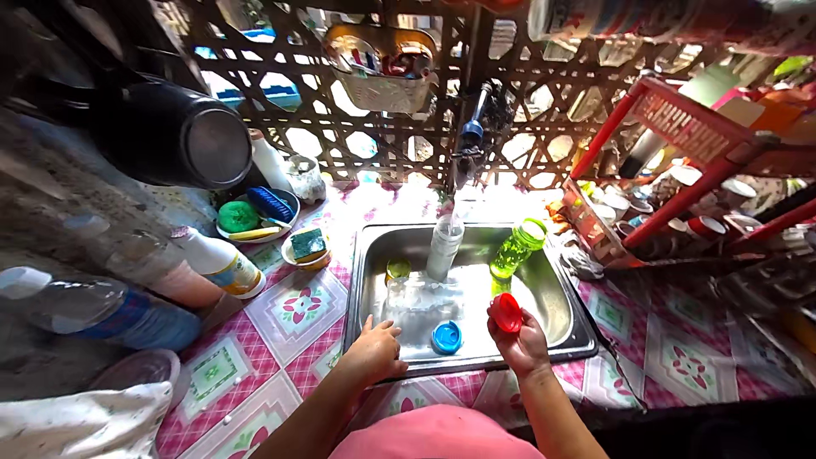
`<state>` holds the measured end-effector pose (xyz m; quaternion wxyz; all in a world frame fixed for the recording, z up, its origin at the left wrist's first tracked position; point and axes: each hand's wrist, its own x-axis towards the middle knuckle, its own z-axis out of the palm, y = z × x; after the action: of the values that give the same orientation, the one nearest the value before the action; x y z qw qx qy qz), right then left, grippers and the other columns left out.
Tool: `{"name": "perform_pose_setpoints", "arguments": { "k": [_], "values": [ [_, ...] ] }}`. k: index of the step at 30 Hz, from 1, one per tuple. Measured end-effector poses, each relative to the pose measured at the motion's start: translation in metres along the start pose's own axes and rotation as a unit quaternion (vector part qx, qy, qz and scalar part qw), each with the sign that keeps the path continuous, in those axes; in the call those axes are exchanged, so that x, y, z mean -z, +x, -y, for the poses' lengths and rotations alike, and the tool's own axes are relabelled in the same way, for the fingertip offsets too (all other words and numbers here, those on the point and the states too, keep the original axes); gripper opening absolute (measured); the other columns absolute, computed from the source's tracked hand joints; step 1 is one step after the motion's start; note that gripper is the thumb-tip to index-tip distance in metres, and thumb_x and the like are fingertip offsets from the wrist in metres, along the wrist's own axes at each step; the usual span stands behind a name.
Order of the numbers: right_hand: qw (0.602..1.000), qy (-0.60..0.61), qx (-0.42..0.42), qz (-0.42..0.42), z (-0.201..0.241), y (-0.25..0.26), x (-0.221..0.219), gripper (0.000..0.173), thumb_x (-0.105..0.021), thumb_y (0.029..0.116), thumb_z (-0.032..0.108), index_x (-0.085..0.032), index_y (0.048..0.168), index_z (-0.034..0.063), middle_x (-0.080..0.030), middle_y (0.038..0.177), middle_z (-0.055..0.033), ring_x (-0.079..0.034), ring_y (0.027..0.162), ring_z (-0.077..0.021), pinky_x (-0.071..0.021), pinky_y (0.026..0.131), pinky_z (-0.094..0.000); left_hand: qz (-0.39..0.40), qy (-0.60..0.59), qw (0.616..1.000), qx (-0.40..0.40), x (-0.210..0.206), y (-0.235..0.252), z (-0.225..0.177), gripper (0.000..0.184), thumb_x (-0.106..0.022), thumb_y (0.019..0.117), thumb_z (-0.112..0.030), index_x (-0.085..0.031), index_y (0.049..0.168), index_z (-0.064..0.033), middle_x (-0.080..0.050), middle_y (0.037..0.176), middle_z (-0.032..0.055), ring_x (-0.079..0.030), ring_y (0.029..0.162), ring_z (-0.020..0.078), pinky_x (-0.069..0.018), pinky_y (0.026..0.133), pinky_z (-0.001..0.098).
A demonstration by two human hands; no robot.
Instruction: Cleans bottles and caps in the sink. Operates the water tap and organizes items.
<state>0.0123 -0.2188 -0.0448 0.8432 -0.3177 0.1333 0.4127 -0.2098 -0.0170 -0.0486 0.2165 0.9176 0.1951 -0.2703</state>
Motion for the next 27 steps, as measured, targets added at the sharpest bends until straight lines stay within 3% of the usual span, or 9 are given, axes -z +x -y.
{"name": "perform_pose_setpoints", "arguments": {
  "k": [5,10,22,27],
  "values": [
    [0.998,-0.055,-0.015,-0.007,-0.004,0.007,0.013,0.056,-0.018,0.1053,0.051,-0.058,0.110,0.0117,-0.070,0.092,-0.0105,-0.071,0.079,-0.0216,-0.0586,0.062,-0.0353,0.002,-0.009,1.000,-0.015,0.000,0.000,0.003,0.049,-0.057,0.0990,-0.052,-0.076,0.106,-0.0075,-0.052,0.153,0.0073,-0.027,0.153,0.0319,-0.0084,0.122,0.0677],
    [0.994,-0.073,-0.049,-0.068,-0.011,0.014,0.011,0.050,-0.024,0.1059,0.048,-0.059,0.103,0.0120,-0.068,0.084,-0.0089,-0.070,0.071,-0.0201,-0.0583,0.058,-0.0338,0.004,-0.036,0.999,-0.015,0.000,-0.004,0.008,0.049,-0.056,0.0996,-0.053,-0.076,0.109,-0.0091,-0.053,0.151,0.0057,-0.032,0.151,0.0298,-0.0093,0.122,0.0678],
    [0.982,-0.112,-0.112,-0.102,-0.038,0.037,-0.011,0.046,-0.030,0.1053,0.048,-0.058,0.105,0.0122,-0.067,0.087,-0.0111,-0.068,0.072,-0.0221,-0.0555,0.056,-0.0350,0.012,-0.068,0.997,-0.046,-0.002,0.000,0.021,0.049,-0.056,0.1001,-0.053,-0.077,0.107,-0.0102,-0.055,0.151,0.0050,-0.035,0.150,0.0298,-0.0083,0.121,0.0695],
    [0.980,-0.083,-0.079,-0.161,-0.048,0.046,-0.013,0.047,-0.026,0.1064,0.048,-0.055,0.113,0.0118,-0.065,0.091,-0.0114,-0.066,0.074,-0.0212,-0.0553,0.059,-0.0337,0.018,-0.088,0.994,-0.059,0.002,0.000,0.026,0.047,-0.057,0.0998,-0.052,-0.077,0.108,-0.0113,-0.057,0.149,0.0043,-0.033,0.151,0.0302,-0.0032,0.119,0.0728]
  ]
}}
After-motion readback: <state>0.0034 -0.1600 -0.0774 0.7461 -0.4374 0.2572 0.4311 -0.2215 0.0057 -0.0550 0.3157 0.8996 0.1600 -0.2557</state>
